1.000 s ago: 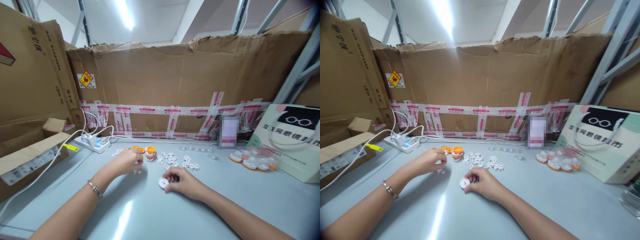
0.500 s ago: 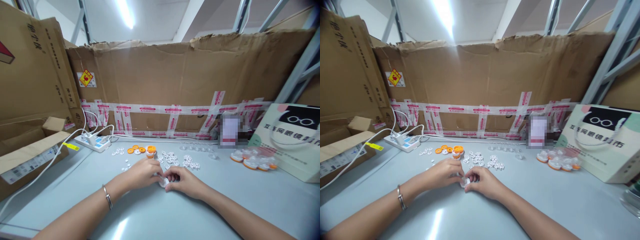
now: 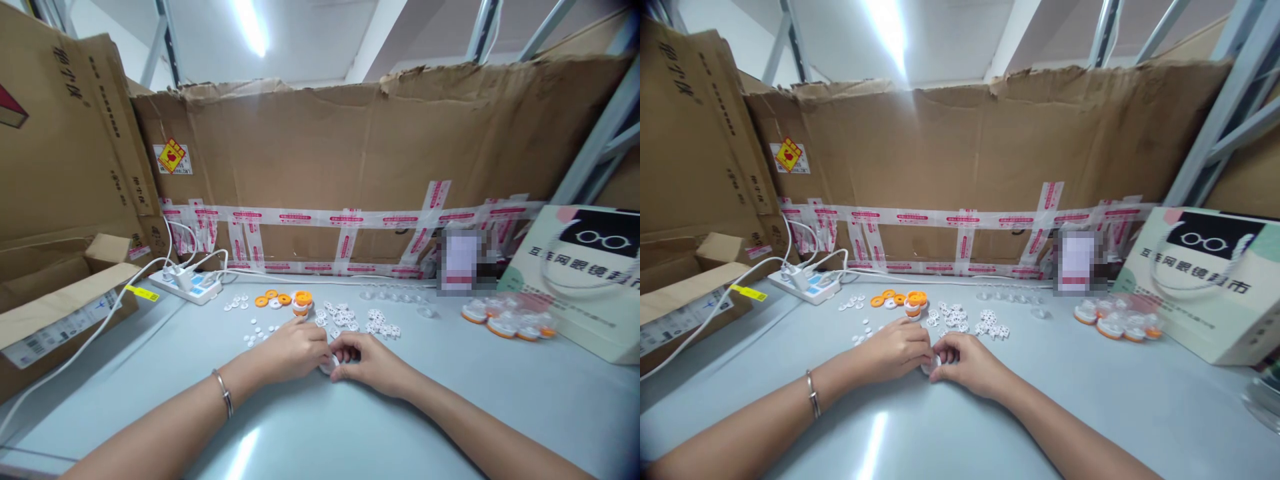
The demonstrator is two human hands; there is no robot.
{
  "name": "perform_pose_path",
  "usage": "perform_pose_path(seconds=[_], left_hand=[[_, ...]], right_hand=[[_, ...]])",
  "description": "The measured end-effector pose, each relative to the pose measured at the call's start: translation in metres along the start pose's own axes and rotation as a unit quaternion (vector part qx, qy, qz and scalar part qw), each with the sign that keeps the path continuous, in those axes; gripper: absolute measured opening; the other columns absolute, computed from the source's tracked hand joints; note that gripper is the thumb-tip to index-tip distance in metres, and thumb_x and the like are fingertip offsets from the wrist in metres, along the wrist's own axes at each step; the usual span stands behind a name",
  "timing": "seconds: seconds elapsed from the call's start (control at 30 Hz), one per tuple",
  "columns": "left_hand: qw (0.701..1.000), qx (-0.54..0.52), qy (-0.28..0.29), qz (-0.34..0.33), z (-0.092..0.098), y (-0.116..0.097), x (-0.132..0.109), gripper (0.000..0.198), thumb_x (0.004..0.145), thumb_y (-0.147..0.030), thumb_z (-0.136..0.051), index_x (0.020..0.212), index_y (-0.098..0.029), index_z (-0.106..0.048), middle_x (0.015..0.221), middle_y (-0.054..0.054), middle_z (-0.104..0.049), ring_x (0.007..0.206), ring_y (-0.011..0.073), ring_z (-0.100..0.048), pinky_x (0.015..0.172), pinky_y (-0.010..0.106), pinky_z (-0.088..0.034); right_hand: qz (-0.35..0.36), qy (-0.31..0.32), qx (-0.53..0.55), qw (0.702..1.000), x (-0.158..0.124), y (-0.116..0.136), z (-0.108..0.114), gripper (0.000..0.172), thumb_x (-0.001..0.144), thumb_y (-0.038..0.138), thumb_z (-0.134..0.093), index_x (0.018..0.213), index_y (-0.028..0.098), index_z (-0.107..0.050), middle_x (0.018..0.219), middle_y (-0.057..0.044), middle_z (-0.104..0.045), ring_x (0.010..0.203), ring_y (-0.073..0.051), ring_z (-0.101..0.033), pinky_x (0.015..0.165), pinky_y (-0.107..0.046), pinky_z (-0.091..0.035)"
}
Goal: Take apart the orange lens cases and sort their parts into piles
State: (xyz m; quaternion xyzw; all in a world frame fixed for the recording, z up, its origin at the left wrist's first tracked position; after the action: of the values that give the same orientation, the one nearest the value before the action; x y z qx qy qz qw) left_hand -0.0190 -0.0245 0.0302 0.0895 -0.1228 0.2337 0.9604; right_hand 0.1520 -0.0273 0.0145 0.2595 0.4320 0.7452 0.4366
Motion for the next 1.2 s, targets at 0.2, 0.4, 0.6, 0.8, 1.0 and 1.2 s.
perform_pose_path(seconds=[0.2,0.4,0.6,0.8,1.0,1.2], left_hand=[[0.999,0.014,0.017,-0.036,0.002,0.001,0.002,0.018,0.087,-0.022,-0.048,0.078,-0.021,-0.063,0.074,0.0,-0.059,0.073,0.0127,-0.053,0.069,0.025,-0.035],[0.997,0.059,-0.004,-0.058,0.003,0.001,0.002,0.02,0.087,-0.024,-0.047,0.073,-0.017,-0.059,0.07,0.001,-0.058,0.068,0.0132,-0.05,0.068,0.026,-0.034],[0.986,0.121,-0.039,-0.103,0.007,-0.002,0.0,0.021,0.087,-0.021,-0.046,0.069,-0.016,-0.055,0.066,0.001,-0.054,0.063,0.0138,-0.046,0.066,0.03,-0.033],[0.975,0.169,-0.048,-0.139,0.011,-0.007,0.001,0.013,0.084,-0.011,-0.047,0.074,-0.014,-0.055,0.075,0.003,-0.055,0.064,0.0145,-0.046,0.064,0.03,-0.033],[0.965,0.203,-0.071,-0.151,0.007,-0.012,0.002,0.017,0.082,-0.009,-0.046,0.067,-0.013,-0.053,0.066,0.002,-0.051,0.058,0.0144,-0.043,0.058,0.032,-0.031],[0.96,0.216,-0.091,-0.155,0.012,-0.016,0.003,0.017,0.082,-0.009,-0.046,0.066,-0.013,-0.051,0.063,0.001,-0.05,0.057,0.014,-0.043,0.054,0.031,-0.028]], right_hand=[[0.008,0.002,-0.016,1.0,0.001,-0.001,-0.001,0.017,0.055,0.019,-0.072,0.069,0.017,-0.063,0.064,0.005,-0.047,0.063,-0.011,-0.042,0.058,-0.023,-0.034],[0.009,-0.003,-0.011,1.0,0.001,-0.001,-0.001,0.015,0.057,0.019,-0.071,0.069,0.017,-0.061,0.063,0.004,-0.047,0.062,-0.011,-0.043,0.059,-0.023,-0.035],[0.013,-0.005,-0.012,1.0,0.0,-0.001,-0.002,0.014,0.057,0.018,-0.069,0.067,0.016,-0.06,0.063,0.004,-0.046,0.061,-0.011,-0.042,0.057,-0.023,-0.034],[0.024,-0.006,-0.026,0.999,0.0,-0.002,-0.002,0.012,0.059,0.016,-0.067,0.069,0.016,-0.062,0.062,0.005,-0.046,0.06,-0.01,-0.042,0.055,-0.021,-0.033],[0.033,-0.007,-0.013,0.999,0.0,0.0,-0.002,0.01,0.059,0.017,-0.065,0.066,0.016,-0.058,0.062,0.005,-0.046,0.06,-0.01,-0.042,0.056,-0.021,-0.035],[0.043,-0.013,-0.03,0.999,0.001,0.0,-0.002,0.009,0.059,0.013,-0.062,0.064,0.016,-0.056,0.061,0.005,-0.044,0.058,-0.009,-0.04,0.054,-0.02,-0.035]])
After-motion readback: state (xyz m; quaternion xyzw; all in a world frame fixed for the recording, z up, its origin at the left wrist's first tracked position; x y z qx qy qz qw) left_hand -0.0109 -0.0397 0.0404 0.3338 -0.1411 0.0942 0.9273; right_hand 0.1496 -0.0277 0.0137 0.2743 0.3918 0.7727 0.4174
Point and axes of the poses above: each hand's wrist, its own x-axis towards the middle knuckle, its own z-axis out of the back of the hand, y = z × x, the point moved 1 cm from there along x, towards the middle knuckle
